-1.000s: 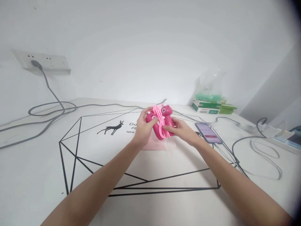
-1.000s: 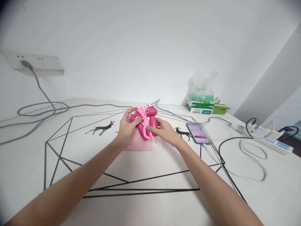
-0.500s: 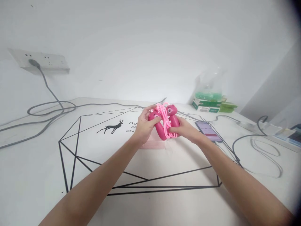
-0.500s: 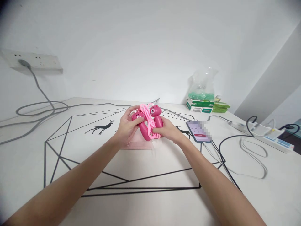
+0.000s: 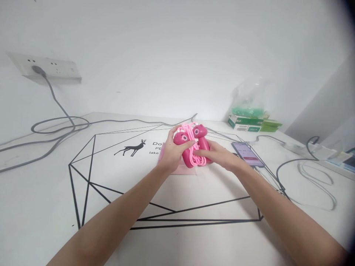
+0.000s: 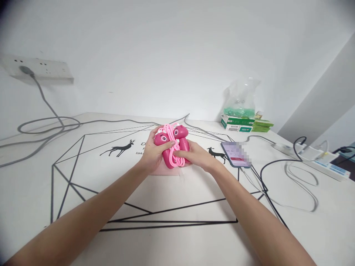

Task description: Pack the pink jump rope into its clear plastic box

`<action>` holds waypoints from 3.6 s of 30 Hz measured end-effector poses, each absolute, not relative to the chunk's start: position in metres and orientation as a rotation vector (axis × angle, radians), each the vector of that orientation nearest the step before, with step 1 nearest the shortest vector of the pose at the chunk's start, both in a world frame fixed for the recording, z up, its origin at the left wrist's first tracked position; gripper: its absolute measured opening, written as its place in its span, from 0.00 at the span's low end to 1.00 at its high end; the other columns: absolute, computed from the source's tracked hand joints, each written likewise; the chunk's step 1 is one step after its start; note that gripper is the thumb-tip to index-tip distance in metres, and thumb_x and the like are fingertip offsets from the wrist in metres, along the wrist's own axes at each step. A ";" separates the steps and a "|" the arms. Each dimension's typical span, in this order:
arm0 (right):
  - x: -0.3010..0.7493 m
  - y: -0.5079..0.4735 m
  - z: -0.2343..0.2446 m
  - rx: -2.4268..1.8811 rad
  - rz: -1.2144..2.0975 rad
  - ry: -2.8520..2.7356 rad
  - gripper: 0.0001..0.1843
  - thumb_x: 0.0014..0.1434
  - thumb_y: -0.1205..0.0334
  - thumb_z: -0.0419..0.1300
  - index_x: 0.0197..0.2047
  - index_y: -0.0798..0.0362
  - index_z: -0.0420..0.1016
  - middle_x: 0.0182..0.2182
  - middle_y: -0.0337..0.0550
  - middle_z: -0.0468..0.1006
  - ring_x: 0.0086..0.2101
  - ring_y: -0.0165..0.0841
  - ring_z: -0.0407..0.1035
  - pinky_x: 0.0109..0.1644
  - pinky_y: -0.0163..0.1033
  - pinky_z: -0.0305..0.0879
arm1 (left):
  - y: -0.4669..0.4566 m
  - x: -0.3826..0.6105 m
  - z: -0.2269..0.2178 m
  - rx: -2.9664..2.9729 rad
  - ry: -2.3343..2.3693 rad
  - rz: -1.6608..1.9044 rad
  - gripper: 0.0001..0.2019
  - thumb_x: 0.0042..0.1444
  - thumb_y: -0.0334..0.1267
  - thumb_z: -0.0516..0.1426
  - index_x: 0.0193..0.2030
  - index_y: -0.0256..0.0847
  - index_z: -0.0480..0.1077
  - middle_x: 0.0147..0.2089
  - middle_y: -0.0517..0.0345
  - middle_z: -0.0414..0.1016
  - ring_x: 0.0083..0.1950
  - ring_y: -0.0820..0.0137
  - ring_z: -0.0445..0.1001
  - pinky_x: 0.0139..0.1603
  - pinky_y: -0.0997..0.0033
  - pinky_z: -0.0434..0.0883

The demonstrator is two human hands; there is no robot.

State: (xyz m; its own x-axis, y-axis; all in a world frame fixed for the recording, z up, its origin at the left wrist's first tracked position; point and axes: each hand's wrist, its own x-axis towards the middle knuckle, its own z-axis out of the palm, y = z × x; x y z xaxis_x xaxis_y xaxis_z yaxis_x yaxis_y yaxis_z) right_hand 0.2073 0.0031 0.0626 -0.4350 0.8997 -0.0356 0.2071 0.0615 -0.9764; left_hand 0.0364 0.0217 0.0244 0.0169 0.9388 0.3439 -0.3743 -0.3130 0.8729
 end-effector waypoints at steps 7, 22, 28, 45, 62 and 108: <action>0.209 0.001 0.066 -0.987 1.646 -1.690 0.24 0.53 0.54 0.70 0.51 0.49 0.70 0.47 0.45 0.78 0.46 0.38 0.75 0.50 0.45 0.75 | 0.023 0.033 0.027 1.252 0.733 1.618 0.34 0.46 0.36 0.69 0.59 0.53 0.62 0.50 0.57 0.75 0.49 0.60 0.78 0.49 0.56 0.77; 0.207 -0.001 0.070 -0.999 1.653 -1.656 0.23 0.49 0.60 0.73 0.46 0.50 0.71 0.41 0.44 0.79 0.40 0.35 0.75 0.48 0.43 0.75 | 0.015 0.037 0.032 1.337 0.756 1.776 0.30 0.48 0.33 0.67 0.56 0.52 0.63 0.54 0.57 0.71 0.53 0.62 0.75 0.54 0.59 0.74; 0.202 -0.002 0.066 -1.000 1.453 -1.748 0.18 0.46 0.64 0.71 0.39 0.52 0.70 0.32 0.38 0.75 0.31 0.30 0.70 0.33 0.35 0.69 | 0.017 0.043 0.030 1.250 0.683 1.735 0.33 0.48 0.34 0.68 0.59 0.53 0.59 0.49 0.58 0.73 0.52 0.60 0.76 0.53 0.56 0.74; 0.203 0.005 0.052 -0.895 1.854 -1.418 0.26 0.47 0.66 0.73 0.50 0.51 0.72 0.44 0.44 0.78 0.43 0.36 0.75 0.46 0.43 0.78 | 0.025 0.031 0.028 1.134 0.524 1.543 0.32 0.47 0.29 0.67 0.57 0.52 0.60 0.46 0.61 0.75 0.47 0.66 0.77 0.50 0.62 0.75; 0.197 0.008 0.041 -0.944 1.816 -1.296 0.26 0.45 0.67 0.75 0.48 0.55 0.73 0.41 0.45 0.79 0.38 0.34 0.77 0.43 0.40 0.80 | 0.026 0.030 0.039 0.910 0.408 1.441 0.20 0.58 0.46 0.63 0.55 0.45 0.67 0.55 0.52 0.74 0.57 0.61 0.73 0.58 0.59 0.71; 0.215 0.006 0.048 -0.662 2.114 -1.248 0.18 0.52 0.64 0.72 0.45 0.63 0.77 0.40 0.51 0.82 0.41 0.36 0.78 0.56 0.49 0.72 | 0.022 0.018 0.061 0.927 0.418 1.431 0.24 0.49 0.26 0.62 0.53 0.44 0.67 0.40 0.60 0.75 0.39 0.74 0.76 0.45 0.70 0.75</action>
State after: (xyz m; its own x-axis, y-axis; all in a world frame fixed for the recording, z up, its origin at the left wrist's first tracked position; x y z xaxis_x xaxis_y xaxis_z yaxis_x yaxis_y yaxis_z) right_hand 0.2147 0.0064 0.0480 -0.7021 0.7021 -0.1185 -0.2353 -0.3859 -0.8920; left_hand 0.0180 0.0223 0.0607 0.1462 0.9501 0.2754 -0.6528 -0.1165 0.7485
